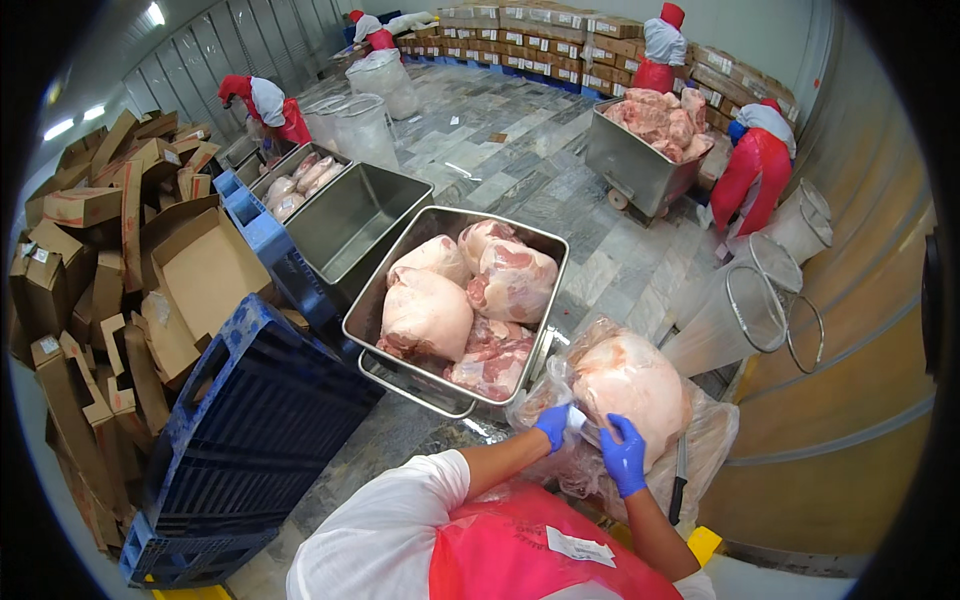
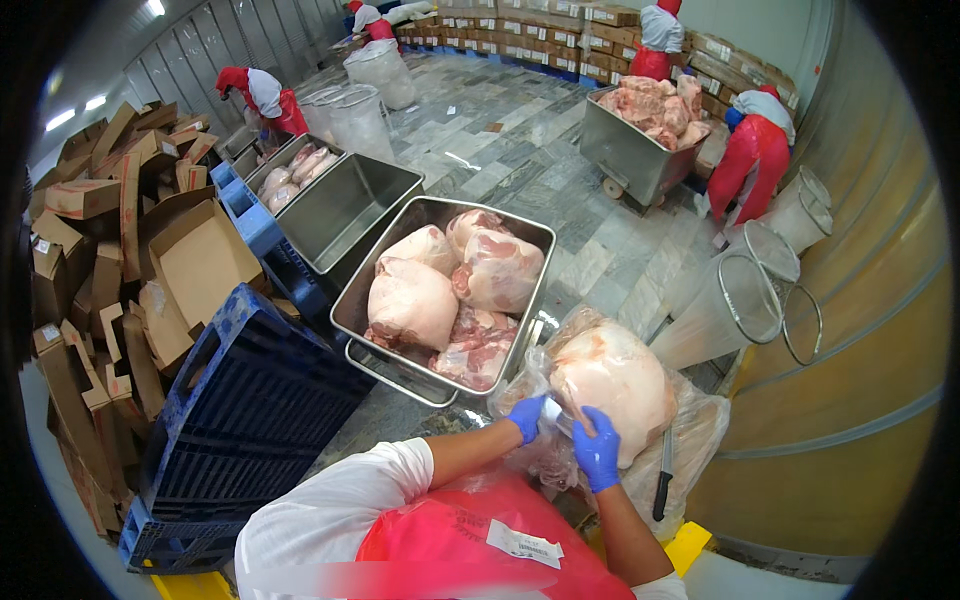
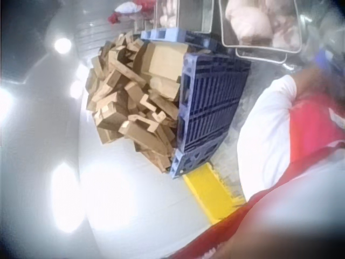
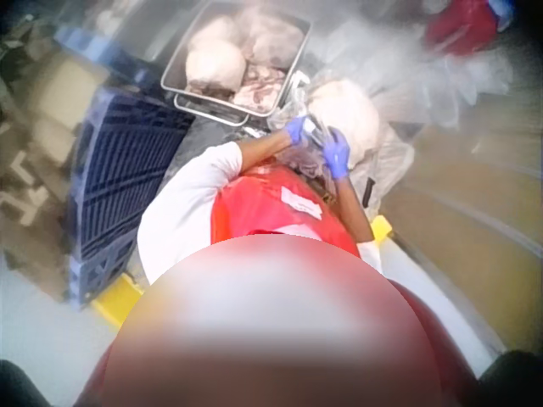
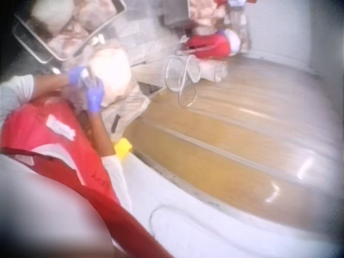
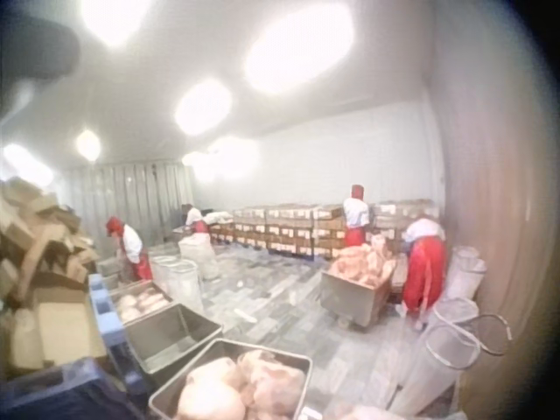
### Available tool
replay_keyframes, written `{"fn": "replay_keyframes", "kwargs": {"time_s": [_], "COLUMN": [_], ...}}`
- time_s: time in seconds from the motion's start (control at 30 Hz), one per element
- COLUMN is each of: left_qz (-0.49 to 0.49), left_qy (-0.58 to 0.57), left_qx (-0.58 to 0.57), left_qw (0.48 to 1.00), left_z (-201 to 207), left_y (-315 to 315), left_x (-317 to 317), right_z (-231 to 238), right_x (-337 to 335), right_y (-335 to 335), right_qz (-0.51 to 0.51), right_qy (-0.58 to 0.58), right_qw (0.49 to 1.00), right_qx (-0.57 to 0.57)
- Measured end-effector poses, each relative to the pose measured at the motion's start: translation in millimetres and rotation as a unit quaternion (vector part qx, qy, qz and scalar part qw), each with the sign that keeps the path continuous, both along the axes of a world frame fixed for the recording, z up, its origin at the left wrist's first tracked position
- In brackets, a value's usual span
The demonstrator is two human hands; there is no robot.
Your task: The person handles large cuts of raw meat, placing them into a metal tray and then using a knife to cut the meat on a yellow cutting board. The person wears blue gloves and a pink apron while working in a commercial kitchen environment.
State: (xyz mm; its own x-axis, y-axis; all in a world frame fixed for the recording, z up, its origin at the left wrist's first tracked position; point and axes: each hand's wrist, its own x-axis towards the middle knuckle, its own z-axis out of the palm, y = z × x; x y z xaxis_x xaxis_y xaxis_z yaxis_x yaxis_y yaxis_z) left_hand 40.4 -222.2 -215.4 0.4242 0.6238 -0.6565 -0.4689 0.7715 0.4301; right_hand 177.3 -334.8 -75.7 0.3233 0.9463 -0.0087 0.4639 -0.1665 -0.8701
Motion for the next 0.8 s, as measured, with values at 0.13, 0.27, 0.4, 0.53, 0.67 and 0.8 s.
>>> {"fn": "replay_keyframes", "kwargs": {"time_s": [0.13, 0.27, 0.4, 0.53, 0.67, 0.8], "left_qz": [0.047, -0.02, -0.039, -0.096, -0.244, -0.43], "left_qy": [0.035, 0.02, 0.041, -0.004, 0.119, 0.136], "left_qx": [-0.029, -0.011, -0.03, -0.071, 0.029, 0.067], "left_qw": [0.998, 1.0, 0.998, 0.993, 0.962, 0.89], "left_z": [6, 36, 28, -4, 23, 51], "left_y": [37, 32, 7, -20, -2, 10], "left_x": [-4, -21, -98, -172, -149, -102], "right_z": [-7, -9, -15, -4, 2, -26], "right_x": [67, 96, 63, 25, 42, 108], "right_y": [5, -8, -24, -49, -43, -7], "right_qz": [-0.015, -0.001, -0.005, 0.038, 0.011, -0.082], "right_qy": [-0.295, -0.302, -0.347, -0.343, -0.286, -0.191], "right_qw": [0.954, 0.953, 0.938, 0.938, 0.958, 0.977], "right_qx": [0.058, -0.002, -0.016, -0.03, -0.023, -0.052]}}
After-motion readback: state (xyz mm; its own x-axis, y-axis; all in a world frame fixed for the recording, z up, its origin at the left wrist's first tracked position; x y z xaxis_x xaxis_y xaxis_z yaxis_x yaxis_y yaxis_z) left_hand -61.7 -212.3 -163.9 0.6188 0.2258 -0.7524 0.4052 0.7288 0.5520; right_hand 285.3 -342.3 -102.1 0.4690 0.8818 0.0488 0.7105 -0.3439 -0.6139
